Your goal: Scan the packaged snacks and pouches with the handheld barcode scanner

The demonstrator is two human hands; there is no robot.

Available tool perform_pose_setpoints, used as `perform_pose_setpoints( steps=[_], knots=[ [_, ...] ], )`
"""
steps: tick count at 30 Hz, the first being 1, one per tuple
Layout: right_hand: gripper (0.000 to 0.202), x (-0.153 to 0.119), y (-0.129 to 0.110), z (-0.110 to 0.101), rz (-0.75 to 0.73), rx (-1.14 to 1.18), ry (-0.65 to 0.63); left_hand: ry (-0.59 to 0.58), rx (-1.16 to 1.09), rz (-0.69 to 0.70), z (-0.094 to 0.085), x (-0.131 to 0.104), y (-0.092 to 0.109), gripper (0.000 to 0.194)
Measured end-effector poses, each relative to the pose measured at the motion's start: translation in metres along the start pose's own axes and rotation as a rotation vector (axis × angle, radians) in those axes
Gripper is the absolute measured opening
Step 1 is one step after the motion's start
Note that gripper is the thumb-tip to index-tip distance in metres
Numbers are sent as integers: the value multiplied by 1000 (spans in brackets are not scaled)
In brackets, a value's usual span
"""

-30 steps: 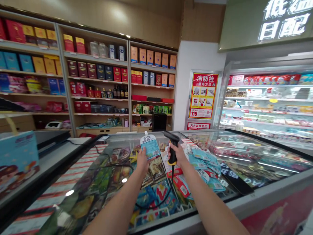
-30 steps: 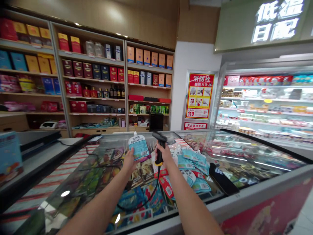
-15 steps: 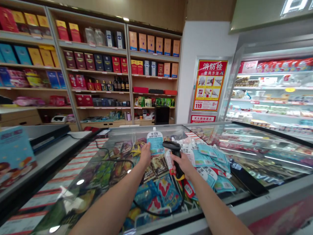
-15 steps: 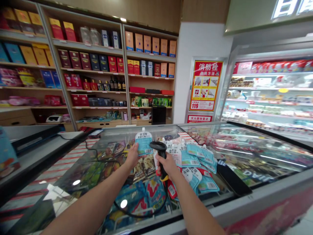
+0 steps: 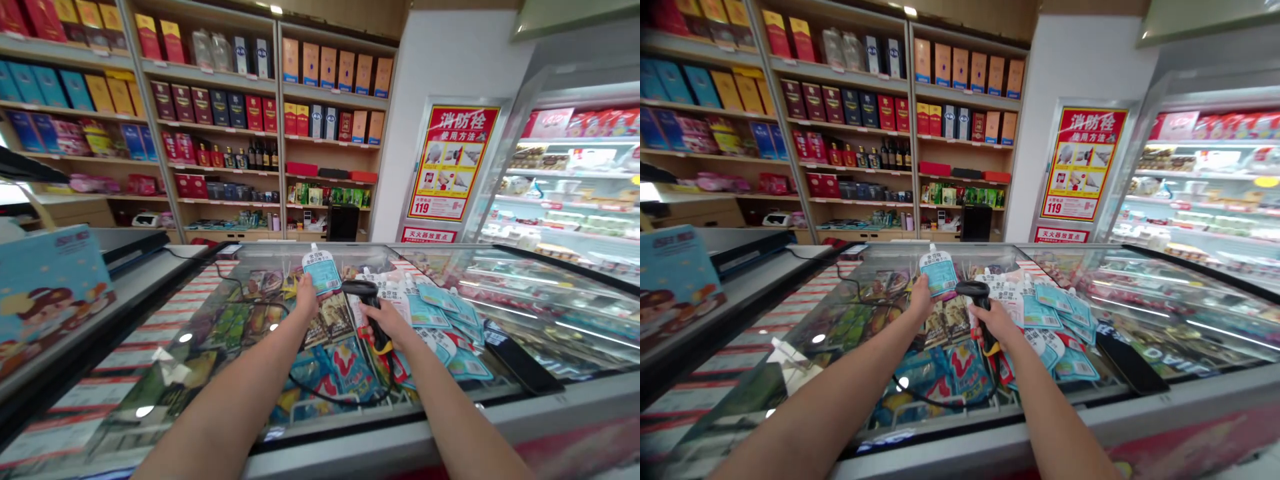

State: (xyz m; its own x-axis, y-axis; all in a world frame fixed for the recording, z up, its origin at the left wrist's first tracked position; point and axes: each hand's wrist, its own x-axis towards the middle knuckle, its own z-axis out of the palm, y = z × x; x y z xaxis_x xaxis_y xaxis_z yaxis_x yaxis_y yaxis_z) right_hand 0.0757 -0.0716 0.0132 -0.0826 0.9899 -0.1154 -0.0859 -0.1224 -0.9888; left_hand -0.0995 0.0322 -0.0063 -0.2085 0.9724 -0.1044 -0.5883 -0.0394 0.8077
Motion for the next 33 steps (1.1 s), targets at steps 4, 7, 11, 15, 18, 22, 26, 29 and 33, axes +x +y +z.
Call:
perform_pose_setpoints(
  steps=[4, 7, 11, 15, 18, 22, 26, 29, 33],
  knots=[
    [31, -2, -3, 0, 18, 20, -19, -26, 17, 48, 3, -3, 0, 26],
    [30, -3, -4, 0, 18, 0, -12, -19, 27, 51, 4, -3, 1, 26],
    [30, -2, -4, 1, 24, -55, -23, -34, 26, 46, 3, -2, 4, 27],
    [31, -1, -5, 0, 27, -62, -37, -19, 40, 60, 2, 1, 3, 26],
    [30, -1, -6, 0, 42, -87, -41, -45, 66, 88, 1, 2, 0, 26],
    [29, -3, -10, 1, 57, -120, -54, -46, 96, 110, 1, 3, -3, 25],
    [27, -6, -11, 1, 82, -156, -56, -39, 108, 112, 3, 2, -3, 26],
    [25, -6, -10, 0, 83, -140, -43, -41, 117, 96, 3, 2, -3, 25],
    [25, -4, -7, -1, 64, -127, -51, -27, 120, 64, 3, 2, -3, 24]
  ],
)
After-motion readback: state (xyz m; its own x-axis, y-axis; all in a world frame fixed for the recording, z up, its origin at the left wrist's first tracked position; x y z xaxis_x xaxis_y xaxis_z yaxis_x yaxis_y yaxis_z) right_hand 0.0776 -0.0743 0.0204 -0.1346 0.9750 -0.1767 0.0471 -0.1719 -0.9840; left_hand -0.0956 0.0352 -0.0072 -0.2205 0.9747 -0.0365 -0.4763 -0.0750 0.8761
